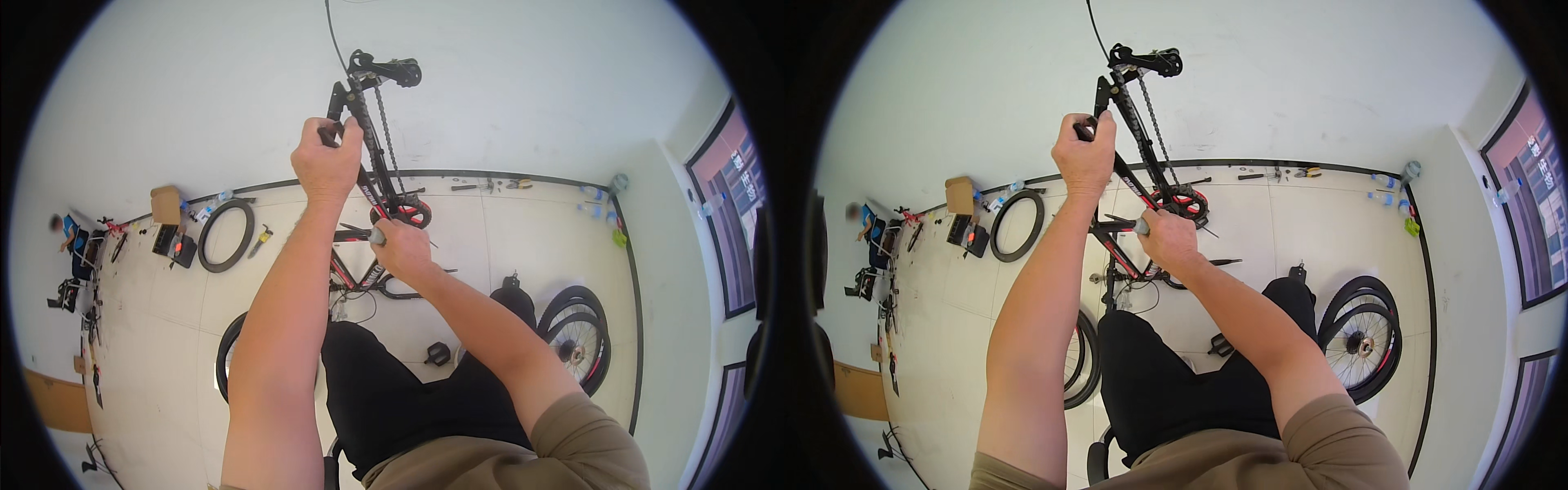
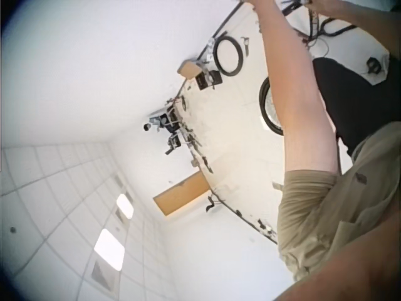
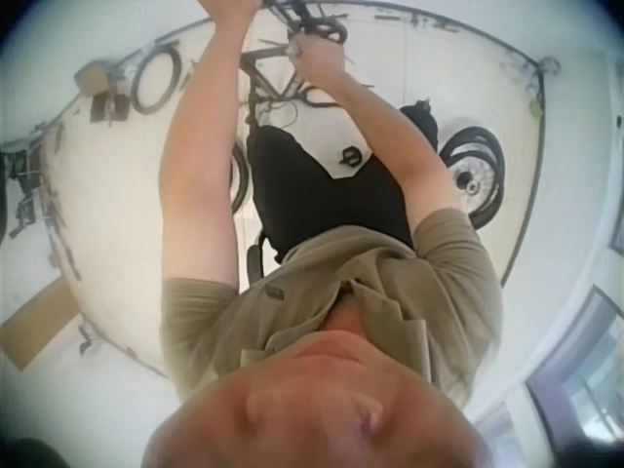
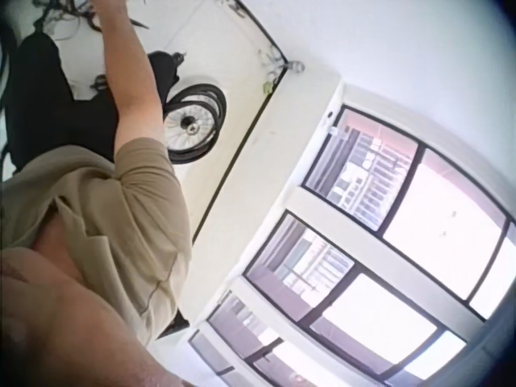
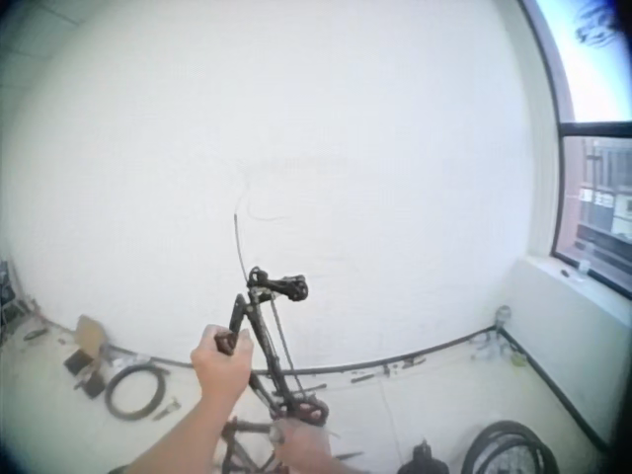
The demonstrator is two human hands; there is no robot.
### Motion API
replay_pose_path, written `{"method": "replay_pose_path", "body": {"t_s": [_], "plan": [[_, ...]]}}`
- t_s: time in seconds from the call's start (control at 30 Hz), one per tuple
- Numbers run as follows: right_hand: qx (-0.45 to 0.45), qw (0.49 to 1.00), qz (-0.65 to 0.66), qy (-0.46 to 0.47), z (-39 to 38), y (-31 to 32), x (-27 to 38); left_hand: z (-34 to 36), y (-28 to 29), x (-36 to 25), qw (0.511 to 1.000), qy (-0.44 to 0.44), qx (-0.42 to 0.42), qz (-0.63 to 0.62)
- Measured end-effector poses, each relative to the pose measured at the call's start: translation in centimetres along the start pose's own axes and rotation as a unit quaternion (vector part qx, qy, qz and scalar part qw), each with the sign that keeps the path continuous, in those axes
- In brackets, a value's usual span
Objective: The person uses a screwdriver to tighten bolts on the crankset and chainring of a bicycle frame held upside down. The person rotates the crank arm to check alignment and continues adjusting the chainring bolts.
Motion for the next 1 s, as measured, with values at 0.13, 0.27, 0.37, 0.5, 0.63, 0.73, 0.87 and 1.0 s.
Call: {"method": "replay_pose_path", "body": {"t_s": [0.13,0.27,0.37,0.5,0.63,0.73,0.87,1.0], "plan": [[-0.055,0.997,0.021,-0.049,-1.4,2.4,-3.2,-0.3,-0.2,0.2,1.000,0.005,0.001,-0.010],[-0.037,0.987,0.001,-0.157,-6.0,3.1,-9.6,-0.1,-0.1,0.4,0.999,0.021,0.010,-0.026],[0.004,0.932,0.046,-0.359,-13.1,0.1,-15.8,-0.1,-0.3,-0.4,0.999,0.036,0.022,-0.006],[-0.052,0.895,0.122,-0.427,-16.4,-1.5,-14.8,-0.4,0.5,-0.2,1.000,0.017,0.019,-0.011],[-0.114,0.896,0.252,-0.346,-10.7,-0.9,-9.7,-0.3,0.0,-0.4,1.000,0.022,0.014,-0.015],[-0.086,0.952,0.179,-0.234,-4.9,1.0,-3.5,-0.3,0.5,-0.2,1.000,0.022,0.011,-0.011],[0.001,0.981,0.053,-0.184,-2.1,0.2,-2.4,-0.4,0.2,-0.6,0.998,0.049,0.030,-0.019],[0.038,0.990,0.022,-0.134,-1.6,-0.5,-1.2,-0.4,0.0,-0.5,0.999,0.045,0.029,-0.012]]}}
Point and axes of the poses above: each hand's wrist, its own z-axis towards the middle knuckle, its own y-axis out of the back of the hand, x = y × z, the point moved 5 cm from there along z, towards the middle knuckle, and after that the axes turned 8 degrees about -x, right-handed, at the moved point
